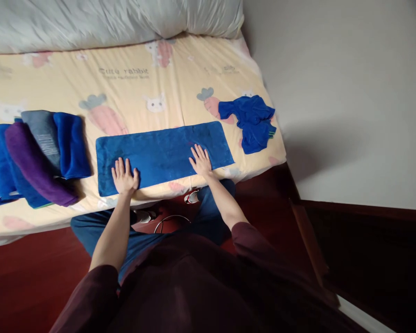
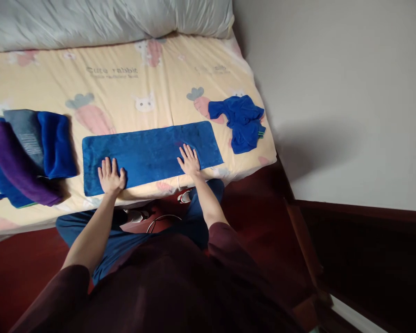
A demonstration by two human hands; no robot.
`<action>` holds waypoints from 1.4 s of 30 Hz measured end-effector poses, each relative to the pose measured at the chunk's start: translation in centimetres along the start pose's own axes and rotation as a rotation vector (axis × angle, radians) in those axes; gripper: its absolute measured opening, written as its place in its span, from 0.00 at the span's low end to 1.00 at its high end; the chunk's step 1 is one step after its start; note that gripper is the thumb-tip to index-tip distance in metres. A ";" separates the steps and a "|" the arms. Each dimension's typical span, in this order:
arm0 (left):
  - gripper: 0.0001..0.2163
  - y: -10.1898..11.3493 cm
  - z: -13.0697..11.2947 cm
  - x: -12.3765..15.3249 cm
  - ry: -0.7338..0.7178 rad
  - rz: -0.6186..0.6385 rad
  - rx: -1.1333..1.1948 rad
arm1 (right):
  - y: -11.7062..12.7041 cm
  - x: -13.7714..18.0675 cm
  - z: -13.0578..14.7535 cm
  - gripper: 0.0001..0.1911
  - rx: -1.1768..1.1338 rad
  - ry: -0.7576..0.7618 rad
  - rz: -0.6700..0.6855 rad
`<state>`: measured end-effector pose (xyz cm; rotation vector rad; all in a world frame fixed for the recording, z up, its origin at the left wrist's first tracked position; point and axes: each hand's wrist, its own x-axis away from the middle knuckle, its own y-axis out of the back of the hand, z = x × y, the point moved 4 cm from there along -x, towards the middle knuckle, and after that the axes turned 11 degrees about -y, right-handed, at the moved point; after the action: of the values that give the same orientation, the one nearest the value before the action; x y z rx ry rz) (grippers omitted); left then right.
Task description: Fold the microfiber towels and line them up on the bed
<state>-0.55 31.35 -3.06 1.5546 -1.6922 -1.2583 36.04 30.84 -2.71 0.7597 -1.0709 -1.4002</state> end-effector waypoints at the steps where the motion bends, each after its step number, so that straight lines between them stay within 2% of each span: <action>1: 0.33 0.5 0.8 0.3 0.022 -0.003 0.002 | 0.3 -0.1 -1.1 0.33 0.009 -0.014 -0.010; 7: 0.33 2.4 3.7 1.4 0.089 -0.026 -0.056 | 2.8 -0.2 -9.0 0.34 0.106 -0.173 -0.080; 10: 0.33 2.4 3.9 1.5 0.110 -0.028 -0.051 | 3.9 0.0 -13.1 0.35 0.158 -0.272 -0.111; 13: 0.34 2.4 3.6 1.3 0.143 -0.024 -0.020 | 4.2 0.1 -15.3 0.35 0.199 -0.331 -0.131; 19: 0.34 2.6 3.3 1.2 0.212 0.008 0.032 | 3.5 0.2 -15.7 0.36 0.254 -0.322 -0.141; 31: 0.33 1.9 4.3 2.0 0.214 -0.038 -0.065 | 3.1 0.5 -15.9 0.35 0.272 -0.324 -0.152; 38: 0.33 2.1 4.5 2.0 0.224 -0.018 -0.027 | 3.1 0.5 -16.2 0.35 0.229 -0.323 -0.162; 42: 0.33 2.0 3.8 1.9 0.206 -0.030 -0.042 | 3.6 -0.2 -14.7 0.36 0.183 -0.400 -0.141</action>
<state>-5.12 30.43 -3.39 1.6292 -1.5095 -1.0990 50.83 28.80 -4.89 0.7122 -1.4952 -1.6330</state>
